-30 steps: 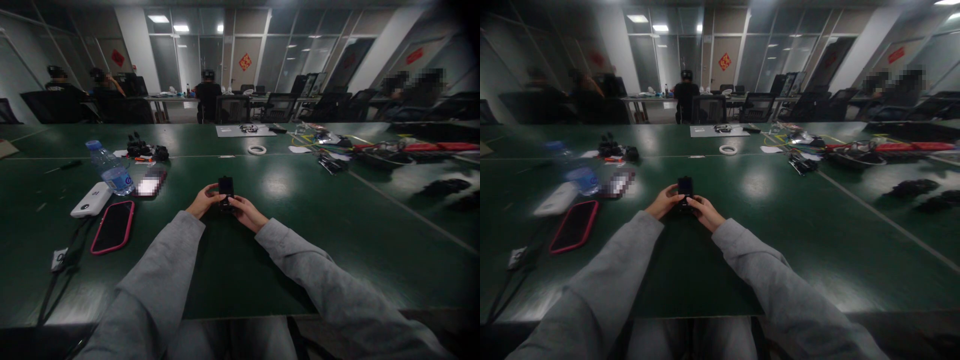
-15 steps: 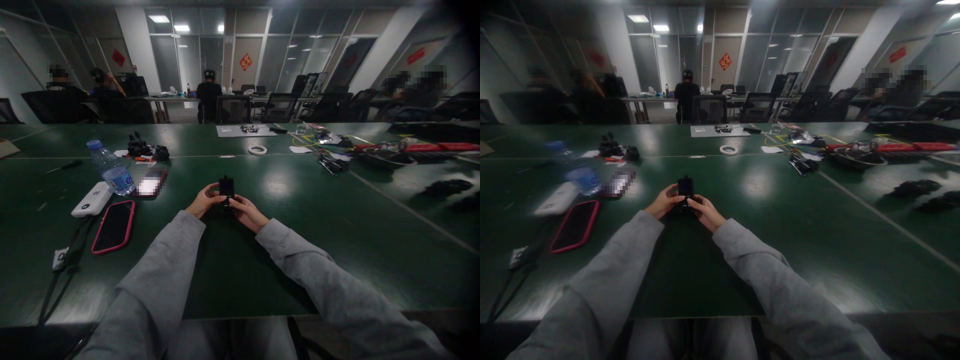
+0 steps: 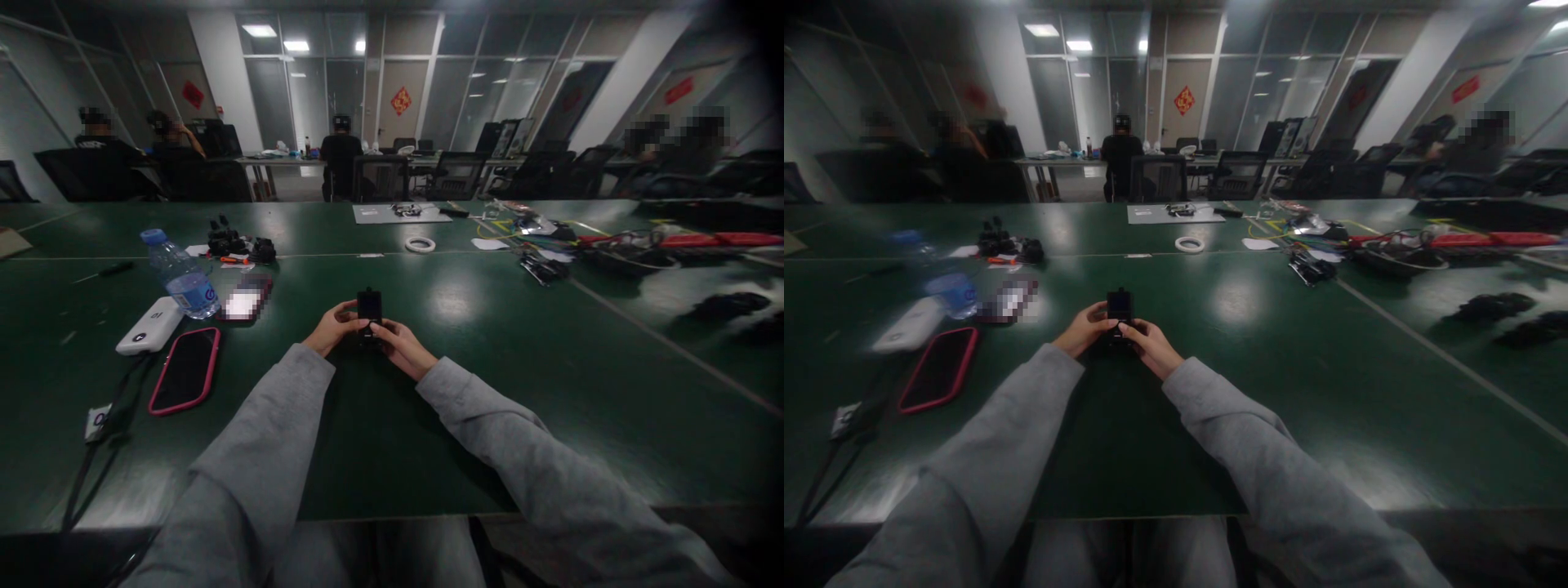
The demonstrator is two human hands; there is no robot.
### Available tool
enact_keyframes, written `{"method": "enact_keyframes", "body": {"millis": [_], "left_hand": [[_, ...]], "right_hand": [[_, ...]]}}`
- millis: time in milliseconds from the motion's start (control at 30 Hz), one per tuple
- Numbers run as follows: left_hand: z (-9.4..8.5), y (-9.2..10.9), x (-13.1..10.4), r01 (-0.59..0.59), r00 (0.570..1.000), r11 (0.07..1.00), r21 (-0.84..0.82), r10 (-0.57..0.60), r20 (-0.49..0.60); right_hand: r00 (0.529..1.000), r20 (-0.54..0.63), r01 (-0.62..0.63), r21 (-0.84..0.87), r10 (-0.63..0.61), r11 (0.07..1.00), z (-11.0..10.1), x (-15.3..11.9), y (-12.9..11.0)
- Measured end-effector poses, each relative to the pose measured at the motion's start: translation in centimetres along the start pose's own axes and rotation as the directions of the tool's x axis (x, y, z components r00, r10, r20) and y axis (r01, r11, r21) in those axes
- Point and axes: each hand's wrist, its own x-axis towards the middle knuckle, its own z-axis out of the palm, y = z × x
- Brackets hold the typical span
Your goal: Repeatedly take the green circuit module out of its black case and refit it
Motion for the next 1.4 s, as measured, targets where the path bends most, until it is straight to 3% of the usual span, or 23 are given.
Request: {"method": "enact_keyframes", "body": {"millis": [867,1400], "left_hand": [[0.32,0.16,-0.14,0.000,0.999,0.999,0.035,0.001,-0.033],[0.61,0.17,-0.40,-0.024,0.999,1.000,0.005,0.024,-0.026]], "right_hand": [[0.998,-0.062,0.028,0.033,-0.026,0.999,0.48,-0.23,0.12],[0.998,-0.026,0.059,-0.048,-0.061,0.997,0.23,-0.14,0.42]]}}
